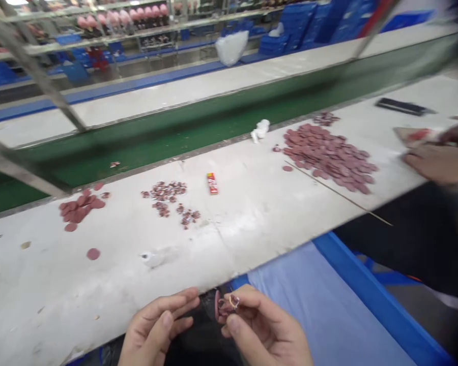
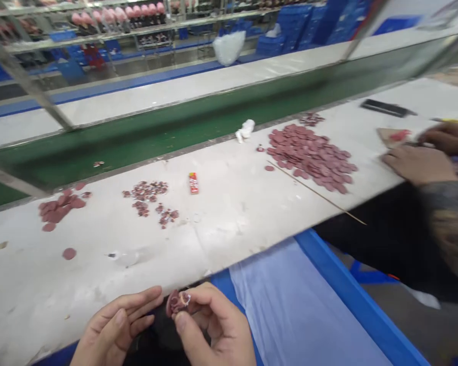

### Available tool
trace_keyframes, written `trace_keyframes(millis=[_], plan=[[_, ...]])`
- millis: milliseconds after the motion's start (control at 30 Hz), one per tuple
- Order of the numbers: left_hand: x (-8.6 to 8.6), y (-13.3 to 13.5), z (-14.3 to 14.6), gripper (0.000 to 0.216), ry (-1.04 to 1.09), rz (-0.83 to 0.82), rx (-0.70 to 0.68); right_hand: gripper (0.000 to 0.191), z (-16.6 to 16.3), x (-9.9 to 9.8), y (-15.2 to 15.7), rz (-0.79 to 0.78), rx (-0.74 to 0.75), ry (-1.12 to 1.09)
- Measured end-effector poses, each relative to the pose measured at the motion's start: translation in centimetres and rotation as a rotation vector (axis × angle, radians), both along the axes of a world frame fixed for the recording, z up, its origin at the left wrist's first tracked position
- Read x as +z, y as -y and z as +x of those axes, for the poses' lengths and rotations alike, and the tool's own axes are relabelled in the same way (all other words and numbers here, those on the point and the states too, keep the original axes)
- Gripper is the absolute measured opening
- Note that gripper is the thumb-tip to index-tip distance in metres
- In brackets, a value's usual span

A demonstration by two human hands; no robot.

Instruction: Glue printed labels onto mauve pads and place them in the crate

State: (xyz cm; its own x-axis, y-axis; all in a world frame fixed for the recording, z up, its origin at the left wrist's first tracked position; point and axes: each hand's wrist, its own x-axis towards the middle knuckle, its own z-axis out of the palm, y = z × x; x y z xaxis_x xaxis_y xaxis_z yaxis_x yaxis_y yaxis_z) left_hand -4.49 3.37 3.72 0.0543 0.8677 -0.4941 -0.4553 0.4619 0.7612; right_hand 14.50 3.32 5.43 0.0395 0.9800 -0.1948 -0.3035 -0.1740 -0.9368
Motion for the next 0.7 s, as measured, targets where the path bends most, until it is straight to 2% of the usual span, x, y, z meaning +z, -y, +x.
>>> trace_keyframes(millis=[67,133,200,300,400,500,600,700], plan=[[-1.3,0.8,1.2,0.03,-0.189,0.075,-0.179,0.019,3.2,-1.4,1.8,-0.07,-0.159,0.097],[-2.4,1.2,3.3,0.031,-0.436,0.285,-0.491,0.028,6.6,-3.7,3.9,-0.138,-0.297,0.186],[-3.5,0.8,6.6,0.031,-0.634,0.529,-0.799,0.032,9.9,-7.2,6.1,-0.183,-0.397,0.224],[-5.9,-1.5,13.0,0.022,-0.742,0.727,-1.025,0.024,14.1,-13.6,9.5,-0.252,-0.491,0.224],[-9.9,-4.8,19.1,0.03,-0.926,0.817,-1.158,0.018,16.8,-19.5,12.8,-0.322,-0.568,0.191],[-13.8,-7.0,22.8,0.044,-1.14,0.805,-1.252,0.02,17.6,-23.4,15.8,-0.373,-0.643,0.146],[-16.6,-7.4,23.6,0.05,-1.319,0.778,-1.326,0.021,17.1,-25.5,18.4,-0.39,-0.702,0.103],[-18.1,-7.7,23.0,0.054,-1.454,0.754,-1.386,0.022,16.3,-26.8,20.3,-0.391,-0.749,0.088]])
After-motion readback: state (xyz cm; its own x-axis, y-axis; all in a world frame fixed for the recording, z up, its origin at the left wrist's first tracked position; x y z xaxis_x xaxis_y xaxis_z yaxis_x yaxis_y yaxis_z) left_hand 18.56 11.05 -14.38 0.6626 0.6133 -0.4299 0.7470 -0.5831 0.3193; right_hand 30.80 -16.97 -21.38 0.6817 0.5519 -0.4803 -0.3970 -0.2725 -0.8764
